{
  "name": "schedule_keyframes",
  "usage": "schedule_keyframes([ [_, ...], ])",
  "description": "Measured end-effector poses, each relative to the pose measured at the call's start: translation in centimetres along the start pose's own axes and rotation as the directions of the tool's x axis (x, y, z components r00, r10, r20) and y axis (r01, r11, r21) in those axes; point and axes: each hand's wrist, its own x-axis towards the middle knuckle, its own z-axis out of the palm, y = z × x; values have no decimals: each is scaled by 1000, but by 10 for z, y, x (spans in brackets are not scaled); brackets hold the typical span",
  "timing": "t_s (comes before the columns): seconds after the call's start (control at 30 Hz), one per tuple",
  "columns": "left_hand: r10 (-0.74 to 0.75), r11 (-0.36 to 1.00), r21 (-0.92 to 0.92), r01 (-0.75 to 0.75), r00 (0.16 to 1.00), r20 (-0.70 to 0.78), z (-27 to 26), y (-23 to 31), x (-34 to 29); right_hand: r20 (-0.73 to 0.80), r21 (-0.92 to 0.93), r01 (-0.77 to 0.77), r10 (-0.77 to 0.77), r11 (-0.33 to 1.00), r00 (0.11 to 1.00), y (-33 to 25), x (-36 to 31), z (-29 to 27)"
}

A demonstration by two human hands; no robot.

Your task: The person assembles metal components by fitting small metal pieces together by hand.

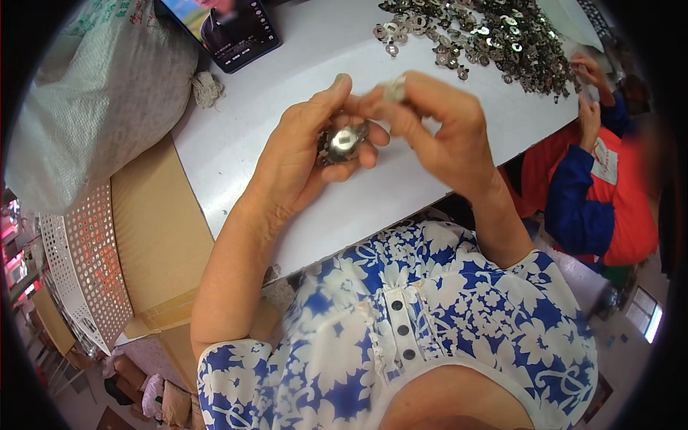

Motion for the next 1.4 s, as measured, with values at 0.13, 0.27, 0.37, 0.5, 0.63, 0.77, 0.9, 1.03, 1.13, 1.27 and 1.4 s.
schedule_keyframes([
  [0.13,2,1000,-14,-2,999,48,-4,0,0,-140,-378,12,-70,926,988,34,24,-10],
  [0.27,29,999,43,-31,999,42,-3,-3,1,-68,-594,93,-165,799,984,60,25,-10],
  [0.37,21,999,44,-22,999,30,-3,-3,0,-54,-655,76,-146,751,988,53,20,-7],
  [0.5,21,998,51,-21,1000,7,-6,-2,-2,-95,-132,-130,118,983,988,30,13,-13],
  [0.63,9,1000,9,-9,1000,-19,-2,1,-5,76,244,-211,198,946,977,-1,-3,-6],
  [0.77,62,998,27,-61,996,-57,-9,-3,-4,113,236,-187,164,954,980,-1,10,-7],
  [0.9,64,998,36,-61,993,-96,-6,1,-6,-106,-254,-87,62,963,992,27,40,-19],
  [1.03,61,998,19,-59,995,-81,-8,1,-6,-107,-585,-69,8,808,994,52,46,-16],
  [1.13,39,999,8,-39,997,-61,-10,0,-7,80,-351,20,8,936,997,39,34,-14],
  [1.27,44,999,14,-43,997,-60,-12,1,-7,33,3,-103,103,995,994,33,11,-9],
  [1.4,69,997,24,-67,995,-75,-14,3,-7,-57,39,-202,204,979,977,34,-7,-13],
])
